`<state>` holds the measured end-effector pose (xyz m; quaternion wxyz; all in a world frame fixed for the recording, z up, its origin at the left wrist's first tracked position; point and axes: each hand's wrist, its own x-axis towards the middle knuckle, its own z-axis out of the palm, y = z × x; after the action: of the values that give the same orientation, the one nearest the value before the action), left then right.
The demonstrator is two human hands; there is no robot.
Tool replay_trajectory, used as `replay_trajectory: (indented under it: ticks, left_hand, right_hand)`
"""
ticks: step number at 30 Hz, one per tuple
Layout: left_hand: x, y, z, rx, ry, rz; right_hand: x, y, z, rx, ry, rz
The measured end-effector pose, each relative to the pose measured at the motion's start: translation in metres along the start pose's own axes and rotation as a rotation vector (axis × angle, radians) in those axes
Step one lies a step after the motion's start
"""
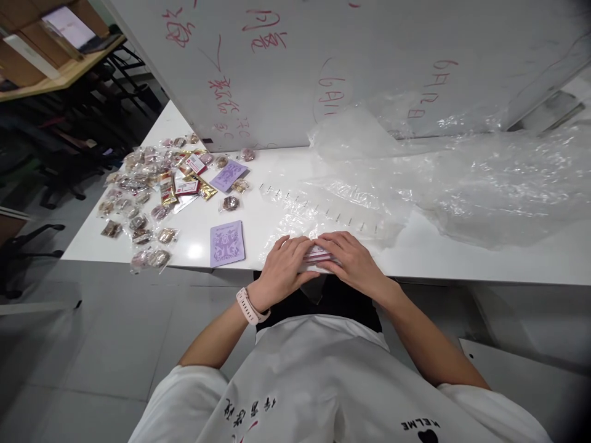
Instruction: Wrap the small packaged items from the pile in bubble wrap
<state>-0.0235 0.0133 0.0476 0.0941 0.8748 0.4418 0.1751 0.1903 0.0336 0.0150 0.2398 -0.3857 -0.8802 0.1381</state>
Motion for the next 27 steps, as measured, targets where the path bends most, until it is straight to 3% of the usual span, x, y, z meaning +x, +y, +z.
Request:
replay_trajectory:
  ticks: [4, 9, 17, 24, 27]
  left_hand:
    - [-0.015, 0.003, -0.001, 0.044, -0.024, -0.092]
    - [-0.023, 0.003, -0.015, -0.028, -0.108, -0.099]
    - [0.024, -0.022, -0.012, 0.041, -0.346, -0.153]
    - [0.020, -0.016, -0.003, 0.223, -0.166, -0.225]
    - [0.015, -0.017, -0.003, 0.232, -0.168, -0.271]
  right_hand:
    - [-0.004, -0.010, -0.002, -0.016, 0.022, -0.054]
    - [-0.011, -0.025, -0.006, -0.028, 0.035, -0.043]
    - [-0.006, -0.014, 0.005, -0.297, 0.149, 0.165]
    - [-0.013, -0.008, 0.004, -0.234, 0.074, 0.293]
    - [-0.011, -0.006, -0.001, -0.266, 0.079, 0.266]
